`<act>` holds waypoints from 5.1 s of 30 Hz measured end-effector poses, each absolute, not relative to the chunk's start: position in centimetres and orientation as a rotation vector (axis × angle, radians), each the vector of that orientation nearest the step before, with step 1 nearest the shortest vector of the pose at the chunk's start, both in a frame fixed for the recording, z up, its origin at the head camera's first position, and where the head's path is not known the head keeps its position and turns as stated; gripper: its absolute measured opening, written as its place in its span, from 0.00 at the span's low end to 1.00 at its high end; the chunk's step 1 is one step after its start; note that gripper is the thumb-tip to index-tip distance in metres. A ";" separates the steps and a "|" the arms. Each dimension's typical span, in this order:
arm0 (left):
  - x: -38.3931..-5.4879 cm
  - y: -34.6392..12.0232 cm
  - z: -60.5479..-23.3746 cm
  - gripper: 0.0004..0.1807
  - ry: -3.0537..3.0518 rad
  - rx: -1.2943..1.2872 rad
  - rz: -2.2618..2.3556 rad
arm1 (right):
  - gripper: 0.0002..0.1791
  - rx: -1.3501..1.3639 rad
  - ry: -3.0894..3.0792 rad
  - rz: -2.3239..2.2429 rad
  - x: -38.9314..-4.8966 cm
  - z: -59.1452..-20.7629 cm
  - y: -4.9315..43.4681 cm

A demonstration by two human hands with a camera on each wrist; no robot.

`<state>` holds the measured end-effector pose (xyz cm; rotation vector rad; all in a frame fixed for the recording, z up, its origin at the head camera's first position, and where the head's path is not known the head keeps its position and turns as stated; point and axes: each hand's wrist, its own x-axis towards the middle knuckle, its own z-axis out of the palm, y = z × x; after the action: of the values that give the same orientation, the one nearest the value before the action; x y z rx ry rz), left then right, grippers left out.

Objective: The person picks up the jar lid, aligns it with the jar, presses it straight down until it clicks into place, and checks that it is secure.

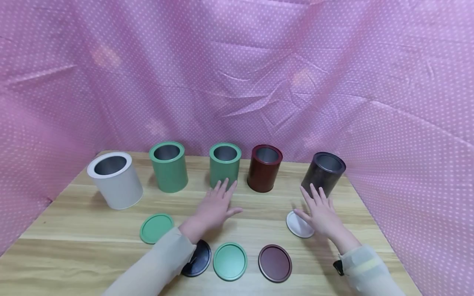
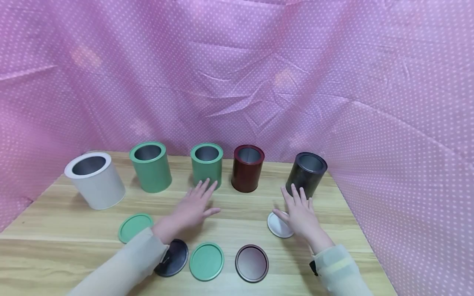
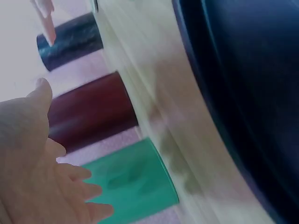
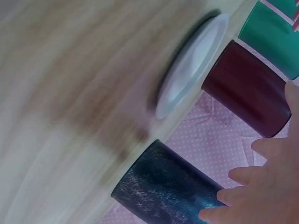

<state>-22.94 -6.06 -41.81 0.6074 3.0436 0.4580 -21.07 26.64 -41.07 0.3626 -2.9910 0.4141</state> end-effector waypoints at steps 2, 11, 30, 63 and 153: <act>-23.0 -5.4 -41.9 0.46 3.037 0.640 0.447 | 0.42 0.374 -2.990 0.422 -20.9 -41.2 26.8; -22.8 -2.1 -42.1 0.44 3.004 0.789 0.422 | 0.41 0.406 -2.987 0.447 -20.4 -42.2 27.7; -24.1 2.6 -43.1 0.43 2.817 0.878 0.562 | 0.41 0.438 -3.000 0.431 -19.7 -43.5 29.1; -26.5 7.7 -43.9 0.47 2.677 0.911 0.688 | 0.52 0.650 -3.117 0.710 -20.3 -43.5 31.5; -25.2 9.1 -44.2 0.40 2.760 0.894 0.302 | 0.45 0.775 -3.155 0.695 -21.1 -43.9 30.9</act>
<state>-25.18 9.13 -44.21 0.8943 2.7602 0.3020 -21.09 30.90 -43.91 0.7754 -3.1554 0.6951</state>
